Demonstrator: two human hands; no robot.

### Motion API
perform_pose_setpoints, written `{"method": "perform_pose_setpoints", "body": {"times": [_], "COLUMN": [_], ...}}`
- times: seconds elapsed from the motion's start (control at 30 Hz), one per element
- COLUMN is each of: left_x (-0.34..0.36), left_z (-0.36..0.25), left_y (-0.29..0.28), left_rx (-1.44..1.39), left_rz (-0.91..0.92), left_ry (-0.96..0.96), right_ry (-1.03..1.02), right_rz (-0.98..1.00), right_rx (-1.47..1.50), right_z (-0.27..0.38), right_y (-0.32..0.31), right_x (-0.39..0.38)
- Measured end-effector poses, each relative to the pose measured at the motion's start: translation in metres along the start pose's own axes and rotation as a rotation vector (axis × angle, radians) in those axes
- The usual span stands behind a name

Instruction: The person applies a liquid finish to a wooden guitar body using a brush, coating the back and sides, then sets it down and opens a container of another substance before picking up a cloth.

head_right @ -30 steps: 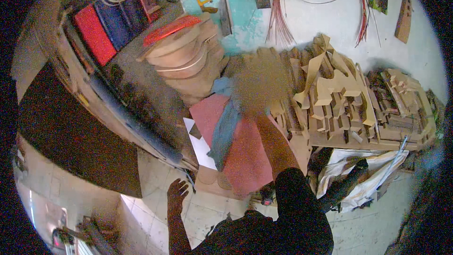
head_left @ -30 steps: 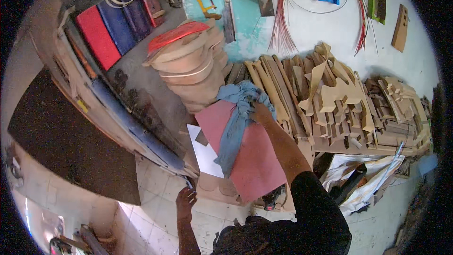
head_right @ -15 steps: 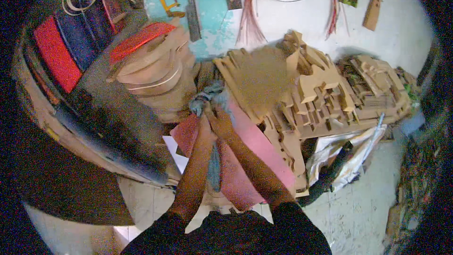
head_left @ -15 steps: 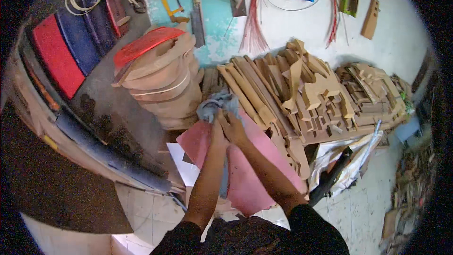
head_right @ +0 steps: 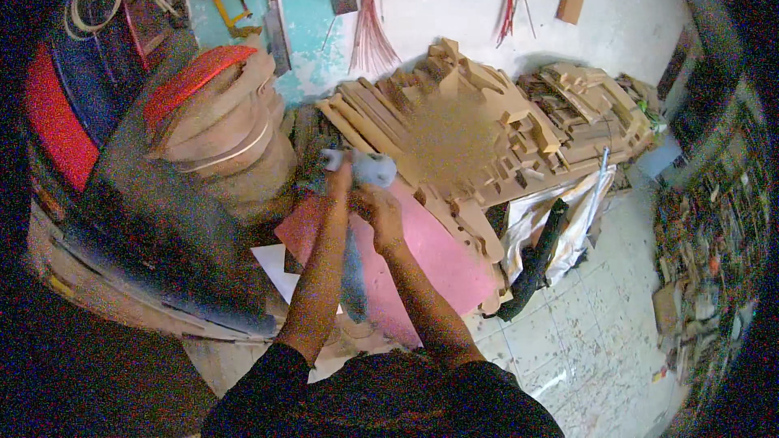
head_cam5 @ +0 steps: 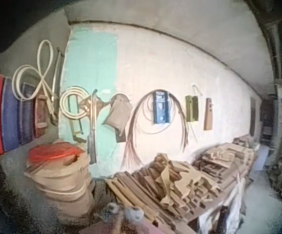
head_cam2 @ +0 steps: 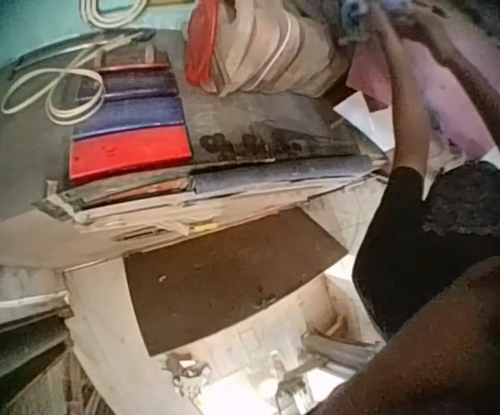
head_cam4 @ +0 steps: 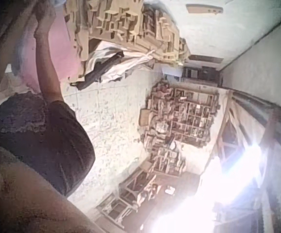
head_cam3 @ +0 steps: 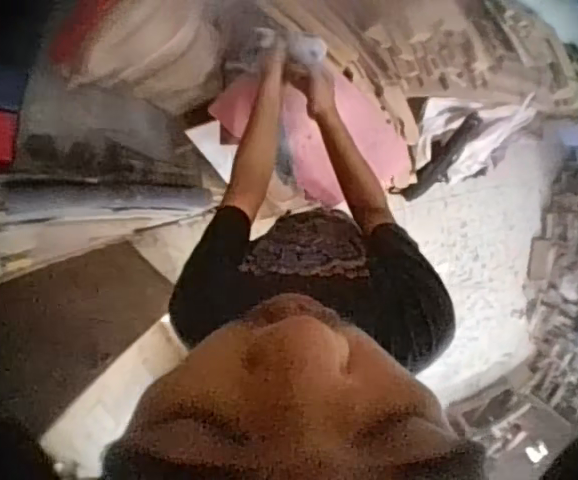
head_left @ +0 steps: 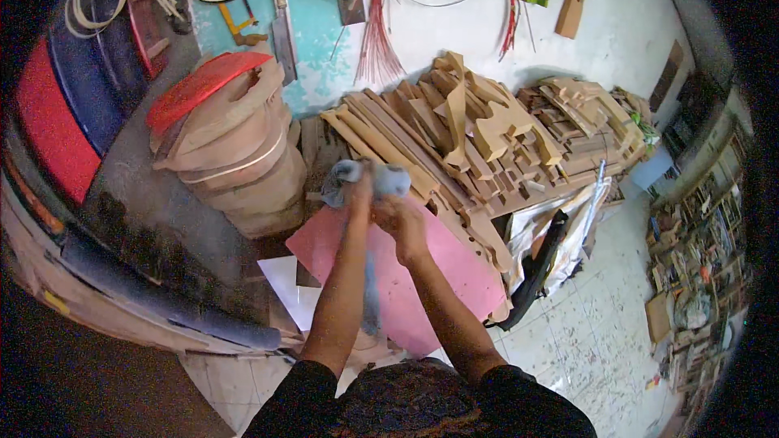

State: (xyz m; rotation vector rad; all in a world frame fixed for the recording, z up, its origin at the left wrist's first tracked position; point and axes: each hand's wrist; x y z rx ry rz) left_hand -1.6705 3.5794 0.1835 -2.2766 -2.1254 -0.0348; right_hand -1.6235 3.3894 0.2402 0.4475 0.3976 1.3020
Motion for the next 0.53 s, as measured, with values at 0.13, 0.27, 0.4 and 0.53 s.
{"method": "perform_pose_setpoints", "body": {"times": [0.13,0.27,0.4,0.53], "left_x": [0.031,0.029,-0.069,-0.167], "left_z": [-0.012,-0.006,0.037,0.08], "left_y": [-0.032,-0.097,-0.191,-0.32], "left_rx": [-0.725,-0.697,0.831,1.237], "left_rz": [0.185,0.604,0.605,0.811], "left_ry": [-0.004,0.022,0.29,0.245], "right_ry": [0.048,-0.036,0.198,0.501], "right_rz": [-0.112,-0.34,-0.799,-1.068], "right_rx": [0.295,0.002,-0.381,-0.304], "right_z": [0.02,0.006,0.009,-0.034], "right_y": [-0.015,-0.081,-0.139,-0.172], "right_x": [-0.045,-0.1,-0.217,-0.345]}}
Point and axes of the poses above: each hand's wrist, its own x-axis towards the middle knuckle, its own y-axis out of the palm, z = x × y, and after that the axes turned 8 degrees about y, right-handed
